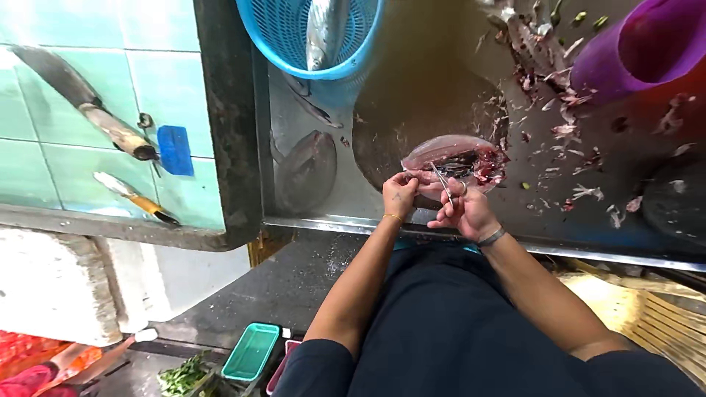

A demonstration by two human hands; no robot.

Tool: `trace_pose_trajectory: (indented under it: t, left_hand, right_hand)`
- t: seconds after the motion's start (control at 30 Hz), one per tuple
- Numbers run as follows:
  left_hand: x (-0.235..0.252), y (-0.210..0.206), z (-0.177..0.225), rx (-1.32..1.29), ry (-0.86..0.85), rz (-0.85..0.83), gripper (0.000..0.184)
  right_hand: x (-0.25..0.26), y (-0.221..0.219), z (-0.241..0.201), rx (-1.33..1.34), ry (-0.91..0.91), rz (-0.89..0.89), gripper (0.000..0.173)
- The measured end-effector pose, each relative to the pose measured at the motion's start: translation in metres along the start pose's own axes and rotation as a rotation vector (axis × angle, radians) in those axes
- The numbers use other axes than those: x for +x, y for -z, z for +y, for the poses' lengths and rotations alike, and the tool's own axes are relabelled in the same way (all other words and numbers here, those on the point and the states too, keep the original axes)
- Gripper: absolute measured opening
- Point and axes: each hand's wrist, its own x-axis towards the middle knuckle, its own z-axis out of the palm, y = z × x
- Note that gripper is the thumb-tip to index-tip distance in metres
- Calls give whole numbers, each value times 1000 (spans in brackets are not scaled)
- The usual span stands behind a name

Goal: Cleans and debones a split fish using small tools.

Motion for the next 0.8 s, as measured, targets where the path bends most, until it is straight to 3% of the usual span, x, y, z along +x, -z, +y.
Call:
trace_pose_trajectory:
  t: [0.07, 0.2, 0.3, 0.4, 0.47, 0.5, 0.57, 0.63, 0.67, 0.73, 0.8]
  left_hand:
    - [-7, -3, -3, -14, 14, 4, 18]
    - [-2, -9, 4, 79, 18, 52, 19]
    - [-7, -12, -1, 122, 33, 68, 18]
    - [0, -11, 5, 149, 25, 89, 18]
    - [-5, -11, -1, 180, 38, 92, 18]
    - [-6, -12, 0, 211, 42, 90, 18]
    - [4, -11, 13, 235, 27, 116, 18]
    - [2, -10, 13, 59, 43, 160, 22]
    - [-7, -15, 10, -55, 69, 187, 28]
    - [-17, -36, 12, -127, 43, 208, 42]
    - [-38, -56, 5, -39, 18, 182, 53]
  right_hand:
    - [-1, 5, 7, 14, -81, -41, 63]
    - [-2, 5, -1, -35, 69, 1, 58]
    - [-4, 16, 10, -95, -82, -29, 72]
    - [1, 11, -2, -114, 41, 70, 56]
    - [4, 14, -4, -156, -38, 71, 53]
    - [4, 19, -7, -320, 18, 94, 47]
    - [-3, 33, -34, -899, 394, 171, 29]
    - [-19, 48, -74, -1228, 738, 328, 38]
    - [-22, 63, -89, -1329, 824, 413, 48]
    - [-3, 101, -124, -1578, 724, 580, 58]
    - [14, 143, -133, -1695, 440, 666, 48]
